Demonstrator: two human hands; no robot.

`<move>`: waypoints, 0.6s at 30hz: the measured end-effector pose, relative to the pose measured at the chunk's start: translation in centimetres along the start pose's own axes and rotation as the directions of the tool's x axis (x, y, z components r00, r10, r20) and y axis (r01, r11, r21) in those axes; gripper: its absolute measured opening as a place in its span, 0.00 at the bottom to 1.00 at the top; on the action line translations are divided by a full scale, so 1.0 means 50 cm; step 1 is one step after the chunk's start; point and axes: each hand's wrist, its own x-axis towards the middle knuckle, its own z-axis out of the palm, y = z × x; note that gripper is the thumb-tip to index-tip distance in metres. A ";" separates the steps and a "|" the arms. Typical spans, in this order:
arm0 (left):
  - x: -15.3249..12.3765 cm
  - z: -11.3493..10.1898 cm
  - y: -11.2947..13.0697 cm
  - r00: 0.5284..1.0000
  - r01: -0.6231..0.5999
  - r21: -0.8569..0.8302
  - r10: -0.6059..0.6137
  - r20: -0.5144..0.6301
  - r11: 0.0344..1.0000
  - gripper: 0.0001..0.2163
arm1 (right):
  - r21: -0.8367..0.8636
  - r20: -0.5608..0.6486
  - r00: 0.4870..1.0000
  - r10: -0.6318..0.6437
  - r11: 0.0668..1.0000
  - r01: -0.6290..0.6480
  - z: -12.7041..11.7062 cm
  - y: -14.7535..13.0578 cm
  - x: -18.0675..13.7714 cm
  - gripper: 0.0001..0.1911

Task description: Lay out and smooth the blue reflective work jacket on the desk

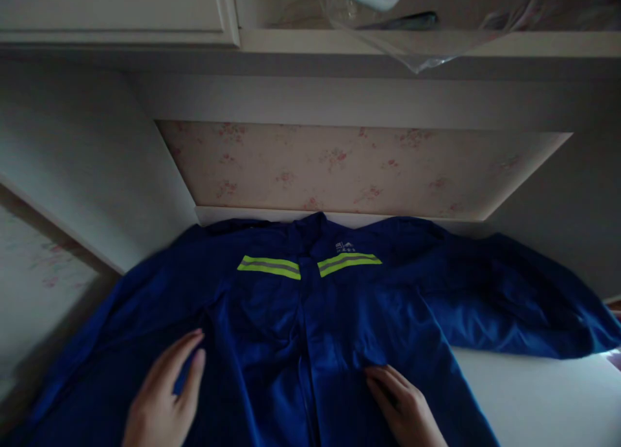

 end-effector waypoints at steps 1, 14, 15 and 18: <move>-0.018 0.032 0.015 0.994 -0.062 -0.004 0.062 0.094 0.998 0.18 | -0.067 -0.090 0.996 0.007 0.998 -0.013 -0.006 0.013 -0.010 0.16; -0.075 0.141 0.043 0.896 -0.302 0.213 0.199 0.398 0.929 0.19 | -0.053 -0.323 0.628 0.708 0.649 -0.759 -0.171 0.116 -0.099 0.47; -0.073 0.143 0.046 0.898 -0.291 0.204 0.193 0.396 0.935 0.19 | 0.044 -0.273 0.612 0.742 0.645 -0.763 -0.190 0.110 -0.085 0.45; -0.071 0.155 0.058 0.915 -0.221 0.197 0.133 0.380 0.955 0.18 | 0.300 -0.358 0.601 0.715 0.698 -0.651 -0.275 0.113 -0.015 0.39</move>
